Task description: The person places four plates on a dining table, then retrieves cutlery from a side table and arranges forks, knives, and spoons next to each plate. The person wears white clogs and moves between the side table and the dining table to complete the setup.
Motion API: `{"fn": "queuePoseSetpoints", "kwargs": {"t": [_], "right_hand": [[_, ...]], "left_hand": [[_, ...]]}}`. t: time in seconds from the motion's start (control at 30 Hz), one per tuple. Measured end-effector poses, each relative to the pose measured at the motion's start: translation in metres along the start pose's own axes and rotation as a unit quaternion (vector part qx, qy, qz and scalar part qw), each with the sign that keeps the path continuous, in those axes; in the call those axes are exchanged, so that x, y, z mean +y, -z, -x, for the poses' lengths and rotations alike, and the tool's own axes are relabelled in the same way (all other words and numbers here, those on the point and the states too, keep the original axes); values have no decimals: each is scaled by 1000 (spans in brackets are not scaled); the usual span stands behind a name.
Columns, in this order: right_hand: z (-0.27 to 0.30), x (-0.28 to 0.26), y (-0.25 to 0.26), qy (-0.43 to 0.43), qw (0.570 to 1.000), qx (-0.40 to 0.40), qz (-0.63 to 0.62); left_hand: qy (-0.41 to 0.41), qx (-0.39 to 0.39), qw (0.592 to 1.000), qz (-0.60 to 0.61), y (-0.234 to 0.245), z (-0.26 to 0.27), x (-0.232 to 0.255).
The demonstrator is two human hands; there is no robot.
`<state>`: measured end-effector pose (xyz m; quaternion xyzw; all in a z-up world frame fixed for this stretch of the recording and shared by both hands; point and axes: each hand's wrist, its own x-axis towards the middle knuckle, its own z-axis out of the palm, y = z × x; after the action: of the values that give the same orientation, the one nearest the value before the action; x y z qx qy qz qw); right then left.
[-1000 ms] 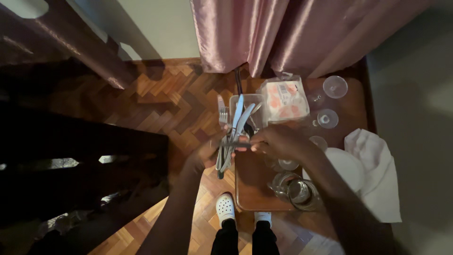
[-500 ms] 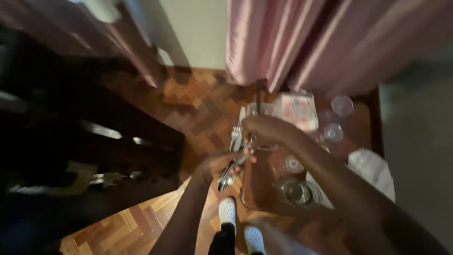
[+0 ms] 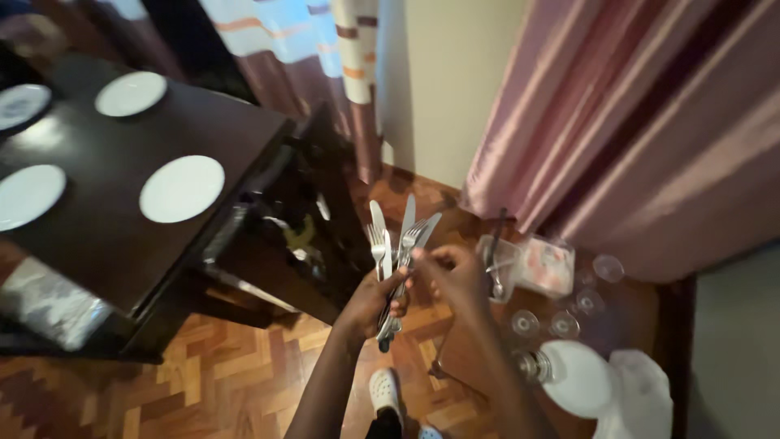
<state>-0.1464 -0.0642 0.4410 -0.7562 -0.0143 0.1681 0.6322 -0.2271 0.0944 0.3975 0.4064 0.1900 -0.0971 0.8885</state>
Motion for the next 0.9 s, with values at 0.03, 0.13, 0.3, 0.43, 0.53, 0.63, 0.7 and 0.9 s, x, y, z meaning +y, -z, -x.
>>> {"fn": "queuePoseSetpoints", "kwargs": {"t": [0.03,0.13,0.3,0.43,0.53,0.63,0.7,0.9], "right_hand": [[8,-10,-11,11,999,-32,15],[30,-24,-47,60,993,-100,21],[59,-36,-121,146,982,-104,62],[103,-61,-179,252,953,-128,109],[130,-82,-238,246,943,-199,98],[154,-93,-305,306,922,-223,82],[166,-101,-351,171,938,-296,61],[175,-114,-479,224,942,-242,62]], "left_hand": [[-16,17,1000,-5,-3,14,8],[-72,48,996,-24,-2,54,25],[-128,103,986,-12,22,126,39],[-177,124,976,36,59,188,53],[-209,158,962,76,100,233,69],[-210,205,949,114,149,271,93],[-225,220,942,117,185,293,111],[-267,245,925,113,288,327,170]]}}
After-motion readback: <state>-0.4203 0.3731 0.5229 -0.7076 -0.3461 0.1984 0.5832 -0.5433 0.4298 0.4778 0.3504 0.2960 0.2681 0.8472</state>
